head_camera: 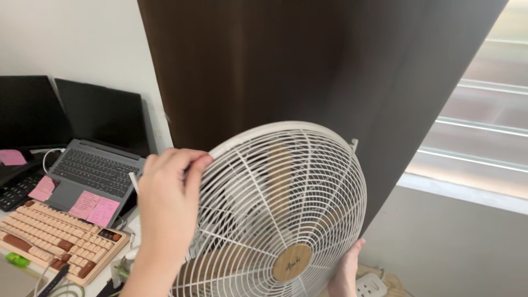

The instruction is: The person reassembles a white electric fan by attaching the wooden fan blades to the motor hub, securing them with a plastic nut, and then mounting the front wire grille. The person aligns the blades, tightens the nut by hand, and snaps the grille into place.

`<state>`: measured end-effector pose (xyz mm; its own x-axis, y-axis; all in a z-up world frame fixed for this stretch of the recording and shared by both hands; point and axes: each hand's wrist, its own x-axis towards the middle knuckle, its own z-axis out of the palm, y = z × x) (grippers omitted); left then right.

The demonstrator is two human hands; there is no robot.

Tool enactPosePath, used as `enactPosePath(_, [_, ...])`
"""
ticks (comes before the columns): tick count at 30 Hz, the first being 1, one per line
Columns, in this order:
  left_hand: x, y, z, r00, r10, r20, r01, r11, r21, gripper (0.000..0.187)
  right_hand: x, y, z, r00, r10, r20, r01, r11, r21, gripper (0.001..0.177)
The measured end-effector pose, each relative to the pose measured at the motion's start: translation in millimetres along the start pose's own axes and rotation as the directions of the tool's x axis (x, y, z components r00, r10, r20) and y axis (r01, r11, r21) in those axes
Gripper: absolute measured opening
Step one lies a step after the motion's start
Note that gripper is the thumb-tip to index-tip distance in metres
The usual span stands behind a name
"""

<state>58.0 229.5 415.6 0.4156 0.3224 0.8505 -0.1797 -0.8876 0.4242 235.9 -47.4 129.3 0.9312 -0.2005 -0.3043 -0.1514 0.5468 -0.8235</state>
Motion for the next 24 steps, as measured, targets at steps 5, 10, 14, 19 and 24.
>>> enactPosePath(5, [1, 8, 11, 0.999, 0.045, -0.023, -0.045, 0.999, -0.003, 0.015, 14, 8, -4, 0.997, 0.027, 0.075, -0.034, 0.995, 0.094, 0.081])
enactPosePath(10, [10, 17, 19, 1.0, 0.022, -0.015, -0.022, 0.999, -0.039, 0.014, 29, 5, -2, 0.997, -0.037, 0.067, 0.025, 0.986, 0.163, 0.083])
enactPosePath(14, [19, 17, 21, 1.0, 0.029, 0.004, -0.029, 0.998, -0.055, 0.014, 44, -3, 5, 0.998, -0.047, 0.049, 0.037, 0.981, 0.189, 0.083])
enactPosePath(19, [24, 18, 17, 0.996, -0.049, 0.076, 0.053, 0.997, -0.051, 0.015, 54, -7, 11, 0.998, -0.053, 0.042, 0.044, 0.979, 0.198, 0.084])
enactPosePath(24, [24, 20, 12, 0.985, -0.103, 0.142, 0.107, 0.994, -0.022, 0.015, 51, -1, 0, 0.999, -0.043, 0.02, 0.039, 0.983, 0.178, 0.085])
